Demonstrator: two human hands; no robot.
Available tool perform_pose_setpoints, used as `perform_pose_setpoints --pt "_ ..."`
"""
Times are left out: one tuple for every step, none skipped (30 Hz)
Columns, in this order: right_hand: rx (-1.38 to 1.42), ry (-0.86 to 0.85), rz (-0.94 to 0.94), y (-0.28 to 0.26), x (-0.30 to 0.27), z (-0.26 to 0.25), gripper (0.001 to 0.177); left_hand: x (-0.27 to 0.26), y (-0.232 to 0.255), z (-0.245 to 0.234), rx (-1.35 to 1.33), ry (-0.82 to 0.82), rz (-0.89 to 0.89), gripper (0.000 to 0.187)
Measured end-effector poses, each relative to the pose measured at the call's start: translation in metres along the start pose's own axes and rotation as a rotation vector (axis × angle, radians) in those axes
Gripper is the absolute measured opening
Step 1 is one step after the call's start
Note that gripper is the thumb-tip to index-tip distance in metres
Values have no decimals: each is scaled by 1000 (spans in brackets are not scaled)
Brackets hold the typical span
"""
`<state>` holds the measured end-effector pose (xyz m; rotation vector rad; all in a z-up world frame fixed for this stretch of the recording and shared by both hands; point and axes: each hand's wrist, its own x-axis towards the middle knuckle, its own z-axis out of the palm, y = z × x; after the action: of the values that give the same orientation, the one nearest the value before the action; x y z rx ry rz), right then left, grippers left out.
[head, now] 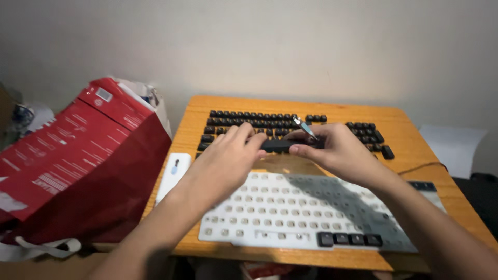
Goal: The person assembles a mechanical keyboard by inserting black keycaps into the white keyboard base using a metal keycap puller. The person then uses a white handheld vacuum cleaner to clean the surface of the keyboard base.
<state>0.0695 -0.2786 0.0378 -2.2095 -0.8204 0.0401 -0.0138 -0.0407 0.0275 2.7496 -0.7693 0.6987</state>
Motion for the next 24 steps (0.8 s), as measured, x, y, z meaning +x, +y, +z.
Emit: perform_pose_setpoints --pt "-21 -3 56 1 6 3 33 2 -6 1 -40 -18 -51 28" --pt "-43 -6 111 1 13 8 35 2 -12 2 -73 -24 -63 28" --pt "-65 -10 171 1 18 11 37 2 -17 4 -111 -31 -74 28" --pt "-101 12 50 1 21 14 36 2 -22 6 -149 -38 -85 28" --pt "-137 32 -69 1 23 19 36 3 -26 8 -165 -64 -110 28" --pt "-173 53 -189 1 26 22 35 3 -30 9 -181 -89 -135 28" --pt "-236 26 -126 0 26 24 37 3 -33 10 -198 -117 -160 29" --pt "-298 0 -63 -1 26 26 39 3 -35 11 -206 -159 -183 28" --pt "-360 -26 2 -1 27 27 41 4 -37 11 -215 -203 -205 28" --pt "-369 -25 -77 -1 27 29 38 5 -39 12 -225 -248 -228 28" --pt "-379 -24 -153 0 26 30 35 6 -41 13 -233 -244 -216 26" --pt "-388 -23 -230 2 25 31 33 8 -42 14 -240 -241 -205 25" --pt "-378 -32 -223 3 25 32 33 8 -43 15 -250 -238 -193 24" --pt "-367 -41 -216 5 25 34 33 9 -44 17 -209 -244 -161 22" --pt "-356 -49 -209 6 25 35 33 8 -45 18 -169 -250 -129 20" --pt "-368 -68 -195 8 26 35 34 8 -45 20 -128 -257 -97 18" --pt "-379 -86 -179 9 26 36 35 8 -46 21 -100 -266 -93 16" --pt "-389 -105 -164 10 26 36 37 7 -46 23 -72 -276 -89 14" --pt "-387 -103 -189 11 26 37 36 6 -47 25 -43 -286 -86 13" --pt "-385 -101 -214 12 26 38 35 5 -48 27 -40 -262 -54 11" --pt "-385 -98 -241 13 27 39 35 4 -48 29 -36 -237 -22 9" --pt "-391 -102 -232 14 27 39 34 3 -49 31 -32 -211 10 8" --pt "-396 -105 -222 14 28 40 33 2 -50 32 -23 -203 16 7" --pt "-401 -109 -213 14 28 41 32 1 -51 33 -14 -195 23 6"
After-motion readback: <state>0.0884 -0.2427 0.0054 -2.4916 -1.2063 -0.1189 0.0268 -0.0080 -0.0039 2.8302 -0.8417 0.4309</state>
